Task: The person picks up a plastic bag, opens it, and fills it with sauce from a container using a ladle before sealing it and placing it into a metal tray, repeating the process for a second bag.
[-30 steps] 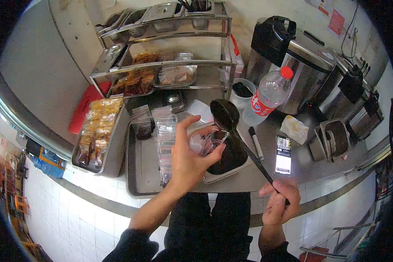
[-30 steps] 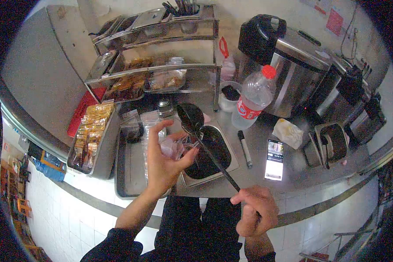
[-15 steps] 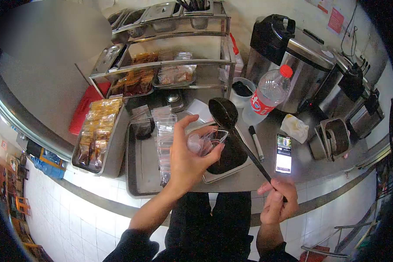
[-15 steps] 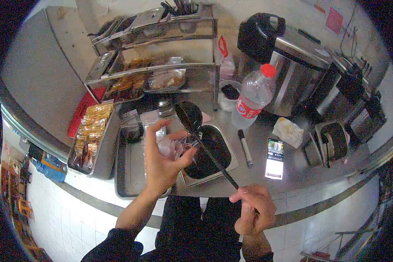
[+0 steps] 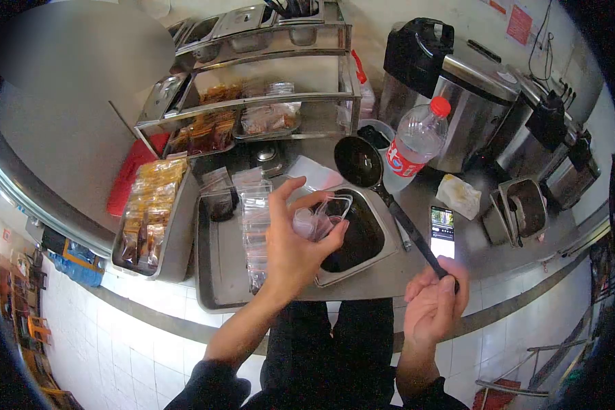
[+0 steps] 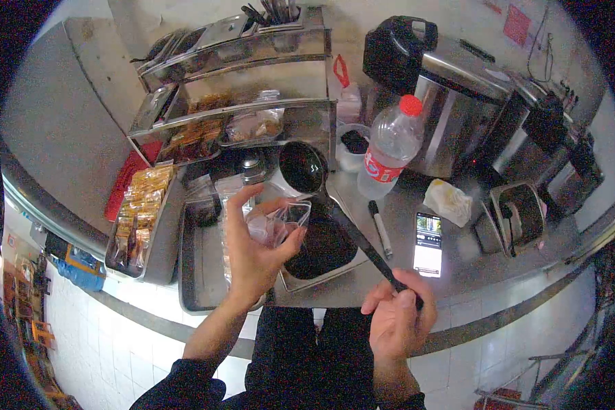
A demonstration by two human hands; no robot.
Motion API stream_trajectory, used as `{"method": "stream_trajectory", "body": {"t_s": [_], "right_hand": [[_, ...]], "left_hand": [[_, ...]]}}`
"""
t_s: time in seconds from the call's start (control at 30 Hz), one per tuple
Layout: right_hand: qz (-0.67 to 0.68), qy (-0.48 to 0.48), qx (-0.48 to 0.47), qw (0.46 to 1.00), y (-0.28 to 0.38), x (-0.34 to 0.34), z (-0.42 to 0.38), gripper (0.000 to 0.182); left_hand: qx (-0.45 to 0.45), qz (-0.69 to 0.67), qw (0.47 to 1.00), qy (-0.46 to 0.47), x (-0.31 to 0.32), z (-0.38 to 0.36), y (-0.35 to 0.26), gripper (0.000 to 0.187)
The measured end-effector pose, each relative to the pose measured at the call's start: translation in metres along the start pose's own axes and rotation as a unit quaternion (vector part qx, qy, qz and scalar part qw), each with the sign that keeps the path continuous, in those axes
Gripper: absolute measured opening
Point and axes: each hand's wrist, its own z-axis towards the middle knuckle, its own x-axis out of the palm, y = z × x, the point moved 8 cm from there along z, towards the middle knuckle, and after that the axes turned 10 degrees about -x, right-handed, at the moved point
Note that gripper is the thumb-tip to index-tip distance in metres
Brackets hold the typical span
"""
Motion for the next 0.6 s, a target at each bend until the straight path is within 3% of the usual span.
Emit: {"method": "stream_trajectory", "body": {"t_s": [0.17,0.27,0.37,0.47,0.6], "right_hand": [[0.021,-0.061,0.055,0.996,-0.013,-0.005,-0.001,0.036],[-0.037,-0.03,0.078,0.996,-0.031,-0.011,-0.003,0.034],[-0.157,0.048,0.187,0.968,-0.055,-0.013,-0.017,0.028],[-0.309,0.189,0.085,0.928,-0.054,0.003,-0.018,0.027],[-0.447,0.17,-0.055,0.877,-0.004,0.032,-0.001,0.041]], "left_hand": [[0.011,-0.008,1.0,0.017,0.004,-0.002,0.0,0.08],[0.058,0.01,0.998,0.018,0.001,-0.01,-0.009,0.082],[0.118,0.027,0.992,0.025,0.0,-0.02,-0.021,0.086],[0.166,0.033,0.985,0.035,-0.002,-0.029,-0.031,0.089],[0.139,0.015,0.989,0.049,0.001,-0.039,-0.035,0.09]]}}
